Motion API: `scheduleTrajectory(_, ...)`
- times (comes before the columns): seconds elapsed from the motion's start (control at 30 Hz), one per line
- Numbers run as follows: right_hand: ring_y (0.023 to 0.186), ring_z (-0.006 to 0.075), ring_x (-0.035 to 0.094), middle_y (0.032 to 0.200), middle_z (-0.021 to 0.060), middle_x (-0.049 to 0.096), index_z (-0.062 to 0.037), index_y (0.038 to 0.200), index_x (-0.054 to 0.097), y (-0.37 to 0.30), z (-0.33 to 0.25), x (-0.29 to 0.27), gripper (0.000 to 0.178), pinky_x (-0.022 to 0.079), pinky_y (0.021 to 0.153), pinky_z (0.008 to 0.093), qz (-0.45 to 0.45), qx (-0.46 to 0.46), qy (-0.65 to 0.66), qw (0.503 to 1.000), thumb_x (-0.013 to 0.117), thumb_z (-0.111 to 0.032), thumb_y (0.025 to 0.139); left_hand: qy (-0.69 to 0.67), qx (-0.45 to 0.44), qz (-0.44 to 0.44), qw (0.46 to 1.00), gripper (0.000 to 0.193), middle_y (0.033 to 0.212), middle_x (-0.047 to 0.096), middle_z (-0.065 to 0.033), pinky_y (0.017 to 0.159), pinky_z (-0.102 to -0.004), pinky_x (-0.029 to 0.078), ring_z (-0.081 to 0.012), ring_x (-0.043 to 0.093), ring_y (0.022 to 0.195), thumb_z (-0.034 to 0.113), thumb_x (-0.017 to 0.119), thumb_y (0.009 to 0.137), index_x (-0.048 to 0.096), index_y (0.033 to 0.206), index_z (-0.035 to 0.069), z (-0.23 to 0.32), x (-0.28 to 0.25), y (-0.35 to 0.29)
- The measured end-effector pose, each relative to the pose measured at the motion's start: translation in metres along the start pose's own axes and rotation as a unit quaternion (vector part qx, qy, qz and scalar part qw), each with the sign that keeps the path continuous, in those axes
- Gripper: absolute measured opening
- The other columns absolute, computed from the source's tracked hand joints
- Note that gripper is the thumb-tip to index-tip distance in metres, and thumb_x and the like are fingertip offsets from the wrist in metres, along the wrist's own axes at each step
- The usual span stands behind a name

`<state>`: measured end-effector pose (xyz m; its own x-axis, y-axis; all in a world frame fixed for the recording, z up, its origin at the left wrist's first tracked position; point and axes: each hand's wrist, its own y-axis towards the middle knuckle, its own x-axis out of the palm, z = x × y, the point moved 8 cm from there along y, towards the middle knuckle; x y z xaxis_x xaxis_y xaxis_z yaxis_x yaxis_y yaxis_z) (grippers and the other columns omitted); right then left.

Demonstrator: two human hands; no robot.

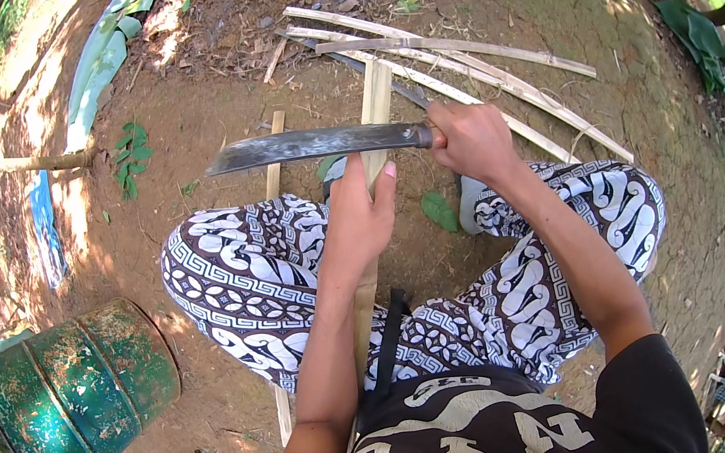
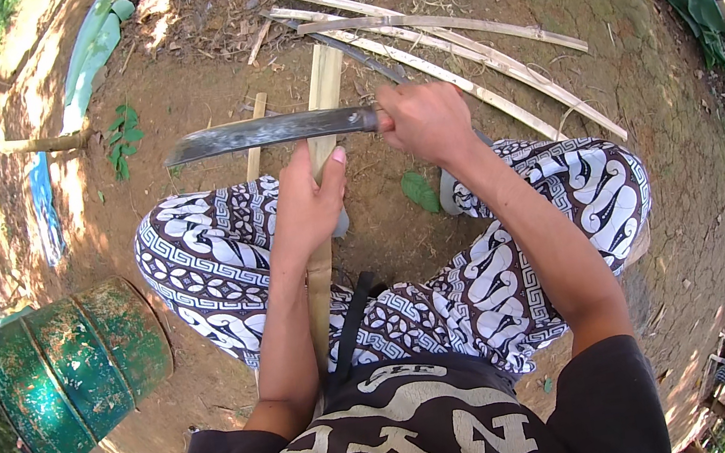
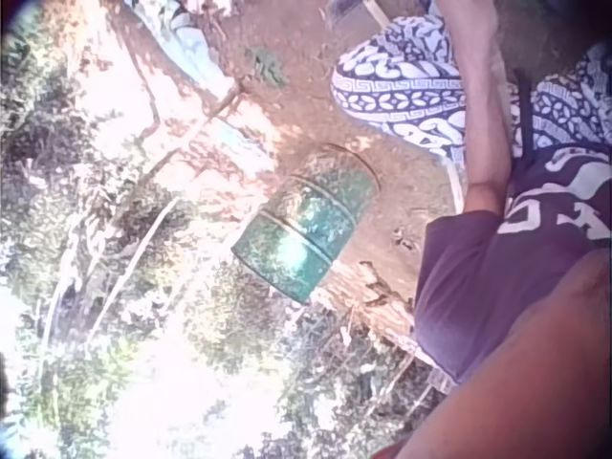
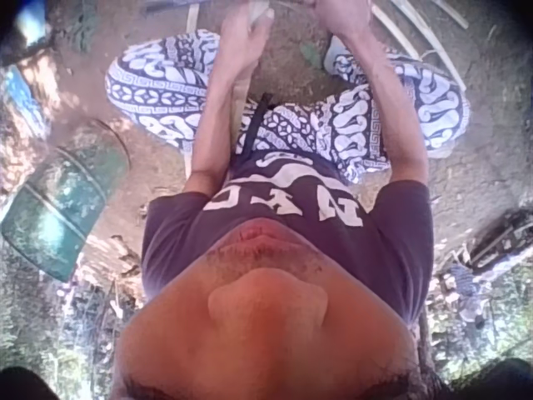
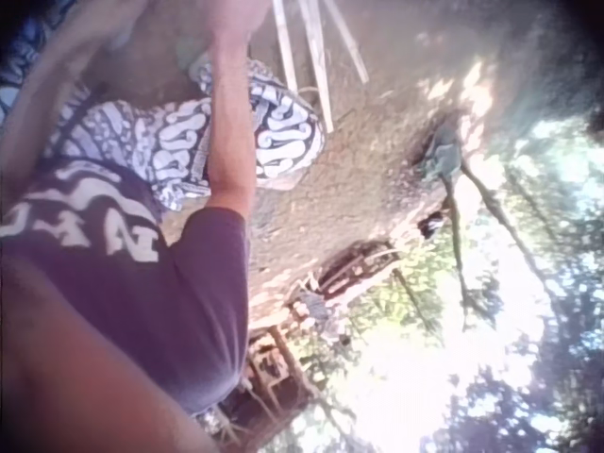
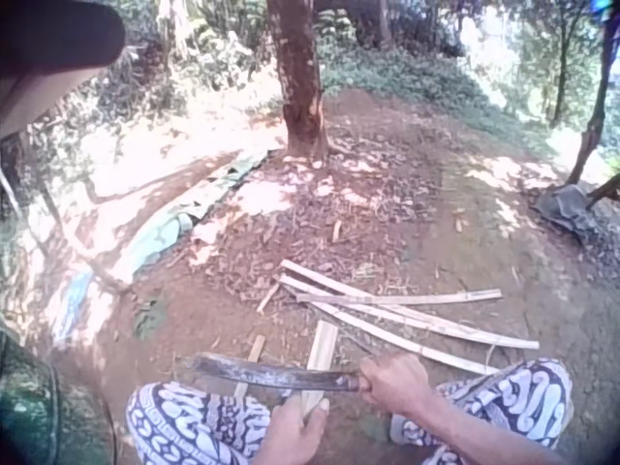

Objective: The person holds a strip of bamboo and shaves down its length using a knife, smoothing the surface and edges.

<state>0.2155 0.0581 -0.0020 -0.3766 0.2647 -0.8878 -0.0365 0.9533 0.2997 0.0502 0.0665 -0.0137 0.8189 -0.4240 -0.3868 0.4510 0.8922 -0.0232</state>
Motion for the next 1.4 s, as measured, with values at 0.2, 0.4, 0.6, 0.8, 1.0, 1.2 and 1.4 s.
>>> scheduleTrajectory(0.2,0.048,0.0265,0.061,0.059,0.0079,0.060,-0.0093,0.078,0.058,0.007,0.016,-0.009,0.010,0.050,0.046,0.0417,0.050,-0.047,-0.033,0.997,0.065,-0.016,0.078,-0.085,-0.081,-0.035,0.992,0.022,0.065,0.053,0.0021,0.042,-0.0235,0.037,-0.0051,0.047,0.051,0.022,0.056,0.102,0.055,0.113,0.003,-0.005,-0.005,-0.002)
scheduleTrajectory(0.4,0.050,0.0260,0.063,0.062,0.0101,0.062,-0.0076,0.076,0.056,0.000,0.000,0.008,0.015,0.050,0.046,0.0399,-0.011,-0.002,-0.048,0.999,0.068,-0.016,0.077,-0.017,-0.021,-0.021,0.999,0.025,0.064,0.054,0.0001,0.045,-0.0251,0.039,-0.0071,0.049,0.051,0.019,0.056,0.101,0.053,0.116,0.000,-0.007,0.000,-0.002)
scheduleTrajectory(0.6,0.052,0.0276,0.064,0.062,0.0085,0.061,-0.0085,0.076,0.056,0.009,0.009,0.007,0.019,0.051,0.048,0.0406,0.075,-0.059,-0.057,0.994,0.072,-0.018,0.074,-0.029,-0.052,-0.030,0.998,0.023,0.064,0.055,-0.0011,0.046,-0.0258,0.041,-0.0078,0.050,0.052,0.019,0.056,0.101,0.053,0.113,-0.001,0.001,0.005,0.001)
scheduleTrajectory(0.8,0.066,0.0349,0.070,0.073,0.0178,0.070,-0.0081,0.084,0.068,0.020,0.137,-0.016,0.020,0.055,0.060,0.0471,0.012,0.256,-0.110,0.960,0.060,-0.026,0.088,-0.073,-0.118,-0.018,0.990,0.022,0.064,0.057,-0.0089,0.050,-0.0332,0.043,-0.0157,0.055,0.053,0.018,0.056,0.100,0.052,0.103,-0.003,0.003,-0.022,-0.008)
scheduleTrajectory(1.0,0.065,0.0436,0.065,0.070,0.0237,0.066,-0.0027,0.084,0.066,0.009,0.111,-0.037,0.024,0.053,0.064,0.0523,0.090,0.282,-0.003,0.955,0.056,-0.023,0.089,-0.106,-0.128,-0.015,0.986,0.021,0.062,0.054,-0.0016,0.042,-0.0260,0.039,-0.0084,0.050,0.048,0.020,0.056,0.101,0.051,0.104,0.000,-0.010,-0.021,-0.005)
scheduleTrajectory(1.2,0.055,0.0359,0.059,0.061,0.0140,0.059,-0.0057,0.074,0.055,0.006,0.001,-0.019,0.010,0.049,0.053,0.0454,0.007,0.053,0.053,0.997,0.063,-0.012,0.074,-0.184,-0.146,-0.057,0.970,0.022,0.063,0.049,0.0020,0.036,-0.0231,0.034,-0.0049,0.042,0.042,0.022,0.056,0.102,0.050,0.114,0.004,0.000,-0.009,-0.008)
scheduleTrajectory(1.4,0.058,0.0358,0.060,0.065,0.0124,0.059,-0.0073,0.076,0.052,0.006,-0.005,-0.008,0.014,0.048,0.054,0.0468,0.010,-0.018,0.007,1.000,0.064,-0.010,0.068,-0.156,-0.125,-0.070,0.977,0.023,0.064,0.048,0.0031,0.036,-0.0220,0.033,-0.0044,0.040,0.042,0.022,0.055,0.102,0.049,0.116,0.005,0.002,0.000,-0.012)
